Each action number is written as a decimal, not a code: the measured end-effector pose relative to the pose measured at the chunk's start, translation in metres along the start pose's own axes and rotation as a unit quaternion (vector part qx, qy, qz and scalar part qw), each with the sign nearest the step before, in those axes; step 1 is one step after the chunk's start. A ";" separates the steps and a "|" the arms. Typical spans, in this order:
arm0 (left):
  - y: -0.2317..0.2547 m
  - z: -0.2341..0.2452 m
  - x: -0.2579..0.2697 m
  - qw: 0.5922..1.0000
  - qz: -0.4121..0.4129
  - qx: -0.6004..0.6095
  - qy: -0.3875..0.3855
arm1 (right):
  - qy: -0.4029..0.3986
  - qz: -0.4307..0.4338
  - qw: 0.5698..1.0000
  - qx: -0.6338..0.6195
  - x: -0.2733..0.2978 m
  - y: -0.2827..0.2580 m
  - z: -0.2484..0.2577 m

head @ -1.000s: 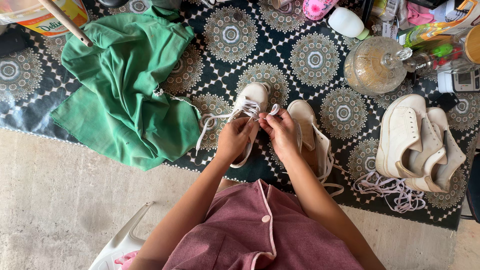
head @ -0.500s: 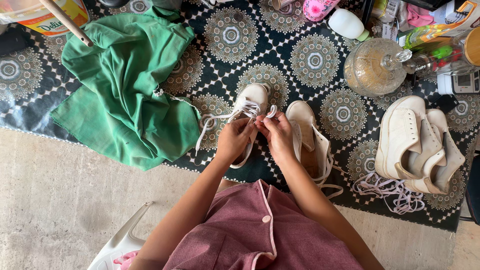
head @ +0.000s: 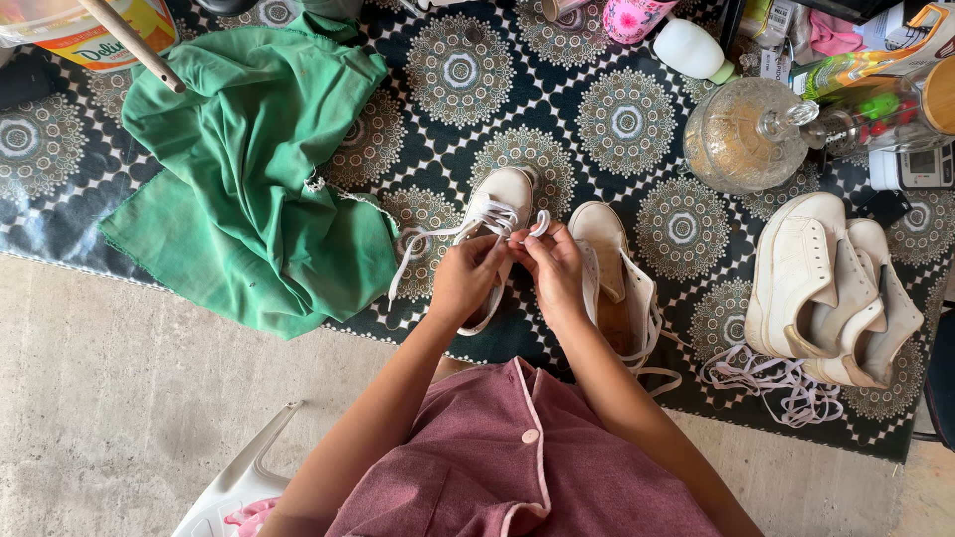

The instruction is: The person removes the laces from two white shoes, then re-laces both shoes by threading the laces through the eyelets and tying them. The shoes remain on a patterned mat throughout the process.

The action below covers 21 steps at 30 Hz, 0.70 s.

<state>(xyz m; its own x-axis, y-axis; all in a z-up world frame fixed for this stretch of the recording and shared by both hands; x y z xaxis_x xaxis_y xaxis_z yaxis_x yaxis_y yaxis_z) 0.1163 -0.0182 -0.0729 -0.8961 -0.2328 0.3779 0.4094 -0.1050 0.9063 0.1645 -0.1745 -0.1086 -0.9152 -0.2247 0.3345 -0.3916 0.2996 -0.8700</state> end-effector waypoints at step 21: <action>0.002 0.010 0.011 0.984 -0.161 -0.055 0.048 | 0.007 0.203 0.896 0.394 0.028 -0.028 -0.032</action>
<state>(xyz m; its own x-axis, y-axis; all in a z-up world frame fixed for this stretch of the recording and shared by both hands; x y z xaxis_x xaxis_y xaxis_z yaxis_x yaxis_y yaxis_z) 0.1051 -0.0111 -0.0647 -0.9641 -0.2607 0.0497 0.1277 -0.2919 0.9479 0.1470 -0.1595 -0.0635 -0.9702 -0.2327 -0.0674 0.1577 -0.3955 -0.9048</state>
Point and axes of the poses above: each hand's wrist, its own x-axis away from the middle knuckle, its own z-axis out of the back of the hand, y = z × x, the point moved 4 cm from there along -x, towards the middle knuckle, and after that the axes turned 2 degrees about x, right-handed, at the moved point
